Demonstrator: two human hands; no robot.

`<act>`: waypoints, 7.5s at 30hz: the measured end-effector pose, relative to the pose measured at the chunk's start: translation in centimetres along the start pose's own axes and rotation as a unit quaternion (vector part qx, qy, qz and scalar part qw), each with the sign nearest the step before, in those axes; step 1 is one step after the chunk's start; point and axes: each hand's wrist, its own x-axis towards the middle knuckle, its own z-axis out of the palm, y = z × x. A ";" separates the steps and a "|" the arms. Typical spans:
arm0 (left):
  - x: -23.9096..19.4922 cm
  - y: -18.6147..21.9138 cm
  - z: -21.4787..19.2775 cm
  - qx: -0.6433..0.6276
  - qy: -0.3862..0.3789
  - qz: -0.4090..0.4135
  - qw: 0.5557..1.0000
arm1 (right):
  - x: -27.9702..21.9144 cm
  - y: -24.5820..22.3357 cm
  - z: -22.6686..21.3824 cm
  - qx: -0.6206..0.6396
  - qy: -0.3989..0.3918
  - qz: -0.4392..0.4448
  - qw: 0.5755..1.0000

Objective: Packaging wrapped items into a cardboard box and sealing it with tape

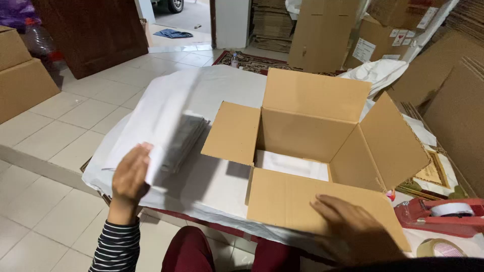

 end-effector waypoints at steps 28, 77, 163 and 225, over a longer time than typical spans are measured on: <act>15.1 13.5 7.7 -0.245 0.065 0.276 0.927 | 4.9 8.7 -8.2 0.658 -0.050 0.348 0.666; 5.5 21.5 7.9 -0.349 -0.210 -0.117 0.906 | 7.7 9.1 2.7 0.475 -0.190 0.541 0.668; -12.4 -1.0 7.1 -0.224 0.193 -0.811 0.506 | 9.1 2.6 3.0 0.037 -0.153 0.249 0.956; -12.1 -5.2 12.3 -0.330 0.384 -0.756 0.414 | 9.6 2.5 2.3 0.061 -0.159 0.257 0.951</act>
